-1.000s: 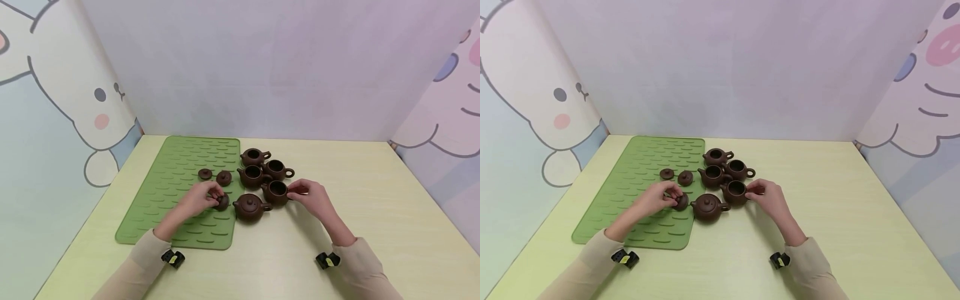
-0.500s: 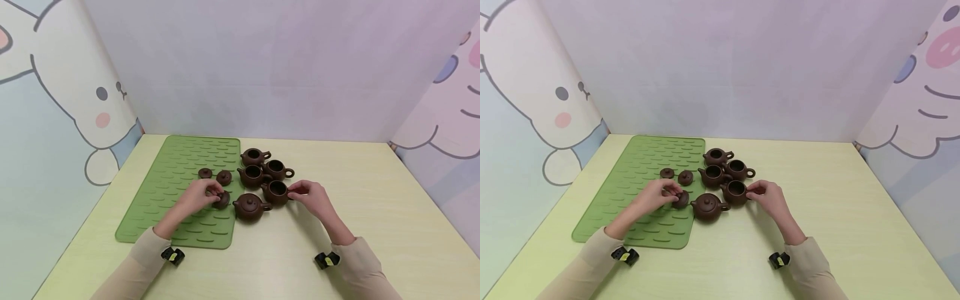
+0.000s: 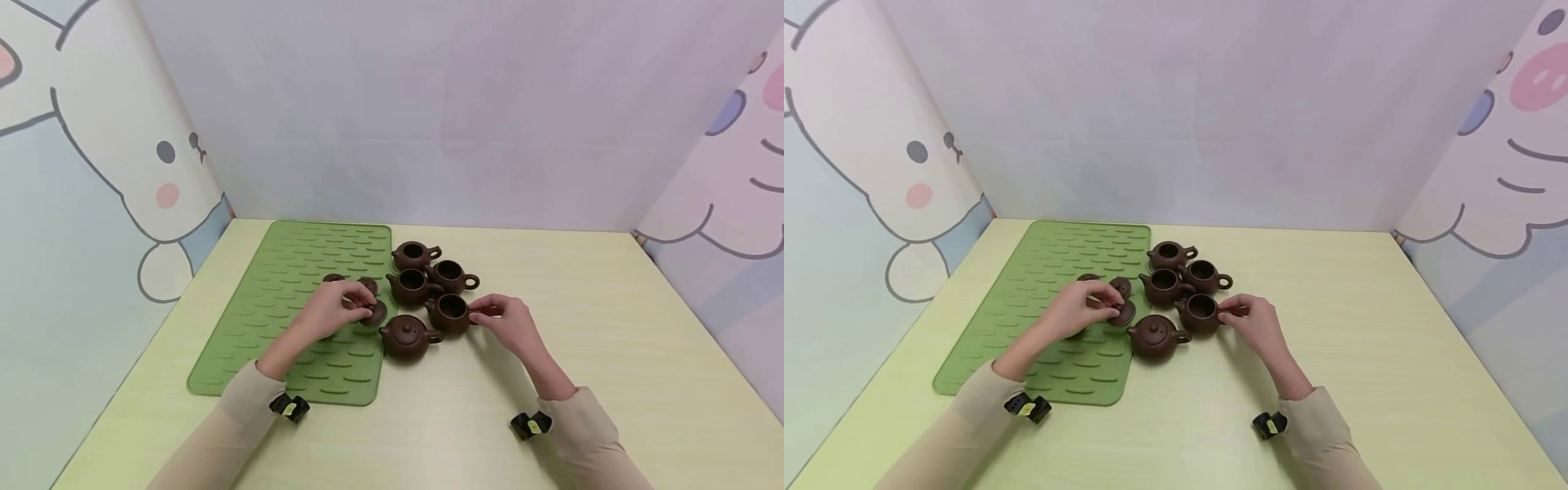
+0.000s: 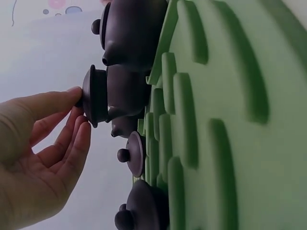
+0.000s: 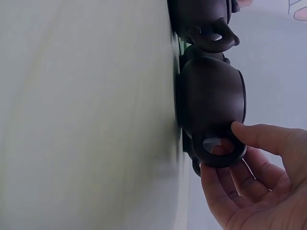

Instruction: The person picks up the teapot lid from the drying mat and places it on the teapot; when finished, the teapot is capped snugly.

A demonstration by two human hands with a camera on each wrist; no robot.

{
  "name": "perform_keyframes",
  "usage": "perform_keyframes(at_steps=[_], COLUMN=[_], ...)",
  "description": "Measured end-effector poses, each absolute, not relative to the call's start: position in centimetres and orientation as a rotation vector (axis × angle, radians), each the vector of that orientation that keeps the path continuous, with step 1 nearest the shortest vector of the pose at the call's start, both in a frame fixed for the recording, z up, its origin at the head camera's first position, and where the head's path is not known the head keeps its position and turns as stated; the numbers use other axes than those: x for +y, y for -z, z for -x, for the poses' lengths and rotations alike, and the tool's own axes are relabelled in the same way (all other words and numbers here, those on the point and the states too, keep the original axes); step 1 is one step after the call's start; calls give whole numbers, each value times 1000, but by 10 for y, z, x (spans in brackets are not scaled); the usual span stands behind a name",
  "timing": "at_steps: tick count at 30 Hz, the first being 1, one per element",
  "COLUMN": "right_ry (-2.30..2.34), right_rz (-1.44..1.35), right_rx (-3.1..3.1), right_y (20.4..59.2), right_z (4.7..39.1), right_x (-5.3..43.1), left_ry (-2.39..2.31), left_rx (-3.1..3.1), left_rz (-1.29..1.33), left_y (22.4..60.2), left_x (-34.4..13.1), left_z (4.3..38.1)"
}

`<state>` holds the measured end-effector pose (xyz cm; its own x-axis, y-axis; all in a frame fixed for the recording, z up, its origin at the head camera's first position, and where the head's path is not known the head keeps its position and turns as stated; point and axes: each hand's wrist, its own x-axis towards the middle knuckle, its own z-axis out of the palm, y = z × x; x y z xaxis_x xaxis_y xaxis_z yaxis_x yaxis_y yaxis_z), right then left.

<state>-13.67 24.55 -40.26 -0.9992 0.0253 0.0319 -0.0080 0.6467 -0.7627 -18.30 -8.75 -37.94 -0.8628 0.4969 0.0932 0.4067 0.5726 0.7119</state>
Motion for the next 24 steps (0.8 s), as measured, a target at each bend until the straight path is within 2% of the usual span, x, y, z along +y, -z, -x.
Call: perform_keyframes(at_steps=[24], right_ry=[-1321], right_rz=[3], right_rx=[-2791], right_y=[402], right_z=[136], right_x=[244], left_ry=[-1228], left_rx=[2655], left_rz=[-866], left_y=[364], left_x=[-57], left_z=[188])
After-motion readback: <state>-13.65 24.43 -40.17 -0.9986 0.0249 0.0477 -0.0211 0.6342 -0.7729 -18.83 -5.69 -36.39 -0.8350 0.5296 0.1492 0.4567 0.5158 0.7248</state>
